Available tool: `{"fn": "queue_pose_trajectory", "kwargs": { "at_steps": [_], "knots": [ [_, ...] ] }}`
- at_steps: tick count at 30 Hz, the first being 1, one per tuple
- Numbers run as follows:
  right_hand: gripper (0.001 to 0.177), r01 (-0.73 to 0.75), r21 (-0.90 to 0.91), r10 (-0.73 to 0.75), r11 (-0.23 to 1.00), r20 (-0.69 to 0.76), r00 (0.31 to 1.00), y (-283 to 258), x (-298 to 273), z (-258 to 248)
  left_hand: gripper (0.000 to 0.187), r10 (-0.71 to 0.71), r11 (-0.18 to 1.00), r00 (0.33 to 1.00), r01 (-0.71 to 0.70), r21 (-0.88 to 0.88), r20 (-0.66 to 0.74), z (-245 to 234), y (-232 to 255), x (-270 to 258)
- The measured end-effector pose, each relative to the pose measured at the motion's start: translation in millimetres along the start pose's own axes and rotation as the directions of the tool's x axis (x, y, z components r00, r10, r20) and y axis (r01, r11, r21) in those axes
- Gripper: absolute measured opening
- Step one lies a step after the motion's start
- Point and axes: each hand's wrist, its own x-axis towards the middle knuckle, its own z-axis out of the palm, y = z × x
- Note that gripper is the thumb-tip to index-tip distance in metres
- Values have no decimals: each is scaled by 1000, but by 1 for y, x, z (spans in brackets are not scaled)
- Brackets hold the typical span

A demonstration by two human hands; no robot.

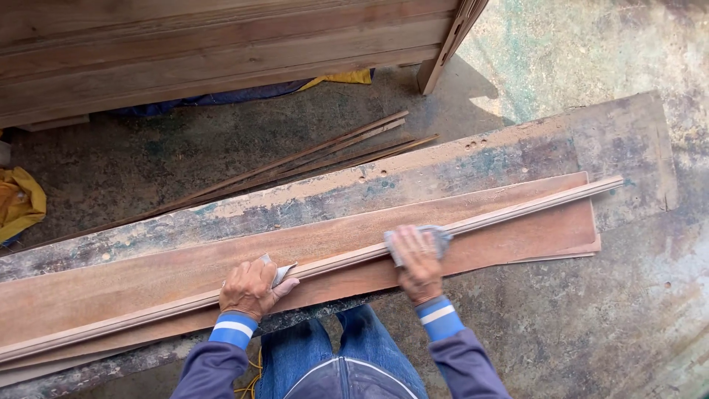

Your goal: The person is sanding a thin piece of wood with sandpaper.

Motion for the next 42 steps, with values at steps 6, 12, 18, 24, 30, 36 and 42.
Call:
{"fn": "queue_pose_trajectory", "kwargs": {
  "at_steps": [6, 12, 18, 24, 30, 36, 42],
  "knots": [
    [60, -271, -4, 267, 962, -167, 949, -8, 0, 4, 57, -8, 1000, 999, 8, 4, 51, 0, -1, 3],
    [66, 39, 168, -53, 985, 79, 996, -114, 25, 24, 52, -23, 999, 995, 26, -26, 94, -3, 4, 5],
    [58, -194, 2, 193, 981, -98, 976, 27, 6, -29, 52, -63, 998, 982, 66, -13, 176, 1, 6, 1],
    [55, -276, -27, 269, 961, -148, 952, -41, 15, -9, 52, -126, 990, 950, 138, -21, 286, -7, 5, 12],
    [51, -84, 32, 87, 996, -93, 992, 37, 3, -14, 59, -215, 967, 845, 253, -12, 490, -19, 6, 27],
    [53, -326, -57, 307, 944, -218, 926, 28, 15, -20, 58, -202, 977, 885, 210, 28, 419, -8, 5, 11],
    [53, -25, 138, 26, 990, -4, 1000, -25, 10, -7, 52, -77, 996, 988, 69, 65, 131, 1, 16, -6]
  ]
}}
